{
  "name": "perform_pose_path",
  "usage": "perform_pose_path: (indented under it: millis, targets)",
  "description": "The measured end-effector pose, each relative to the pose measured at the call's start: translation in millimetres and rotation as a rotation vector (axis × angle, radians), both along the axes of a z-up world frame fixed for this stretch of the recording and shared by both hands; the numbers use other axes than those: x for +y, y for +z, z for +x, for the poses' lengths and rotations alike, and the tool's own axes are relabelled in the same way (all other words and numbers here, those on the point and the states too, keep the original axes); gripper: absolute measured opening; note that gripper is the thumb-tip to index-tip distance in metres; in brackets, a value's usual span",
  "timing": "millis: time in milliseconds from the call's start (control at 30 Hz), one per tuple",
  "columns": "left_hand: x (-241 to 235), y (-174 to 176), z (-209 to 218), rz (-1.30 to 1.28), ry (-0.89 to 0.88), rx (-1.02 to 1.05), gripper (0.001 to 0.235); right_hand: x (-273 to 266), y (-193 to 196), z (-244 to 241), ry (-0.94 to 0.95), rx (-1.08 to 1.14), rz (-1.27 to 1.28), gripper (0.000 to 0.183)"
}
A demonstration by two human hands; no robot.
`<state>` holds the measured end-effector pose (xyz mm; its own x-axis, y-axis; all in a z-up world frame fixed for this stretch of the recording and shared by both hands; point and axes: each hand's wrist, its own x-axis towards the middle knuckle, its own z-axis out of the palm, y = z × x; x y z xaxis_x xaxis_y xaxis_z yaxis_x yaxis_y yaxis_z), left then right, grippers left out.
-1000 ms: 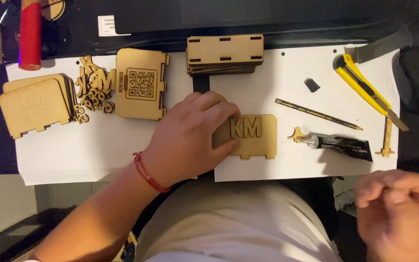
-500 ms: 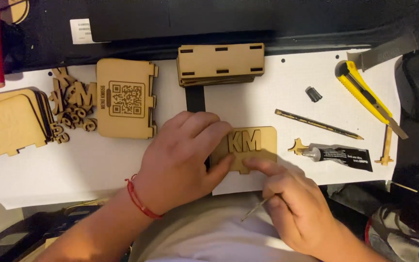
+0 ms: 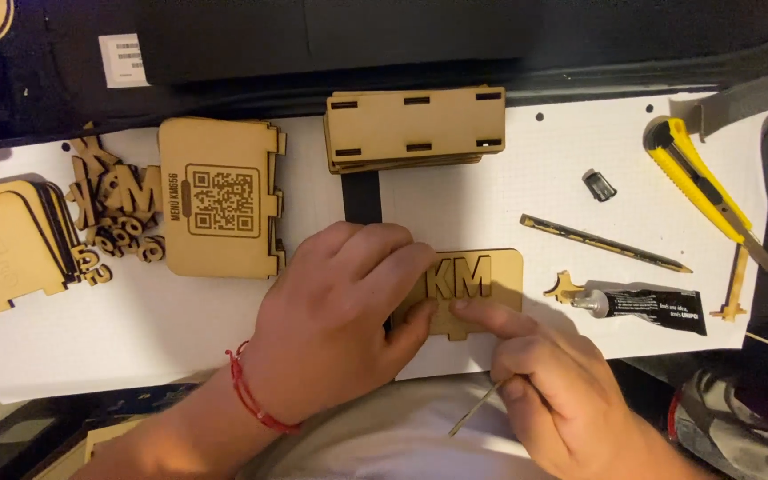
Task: The person assembles a wooden puzzle by applying glue to small letter pieces and attaching them to a base plate. They use a toothpick to spread the glue and carefully position the letters 'K' and 'M' onto the board.
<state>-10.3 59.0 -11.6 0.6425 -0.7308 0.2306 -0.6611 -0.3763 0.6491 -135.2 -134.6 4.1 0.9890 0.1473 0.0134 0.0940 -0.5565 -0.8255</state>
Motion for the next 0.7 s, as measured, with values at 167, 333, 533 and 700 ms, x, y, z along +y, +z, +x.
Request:
perform_pose_path:
  millis: [167, 333, 533, 700]
  targets:
    - [0, 2, 1, 0.002, 0.002, 0.009, 0.024, -1, -6, -2, 0.002, 0.021, -0.082, 0.015]
    - [-1, 2, 2, 0.013, 0.005, 0.012, 0.023, 1, -4, 0, -0.006, 0.038, -0.124, 0.014]
    - [0, 1, 3, 0.009, -0.007, 0.033, 0.024, 0, -8, -4, -0.012, 0.061, -0.153, 0.013]
    - [0, 3, 3, 0.022, 0.01, 0.028, 0.028, -1, -11, -3, 0.005, -0.015, -0.126, 0.015]
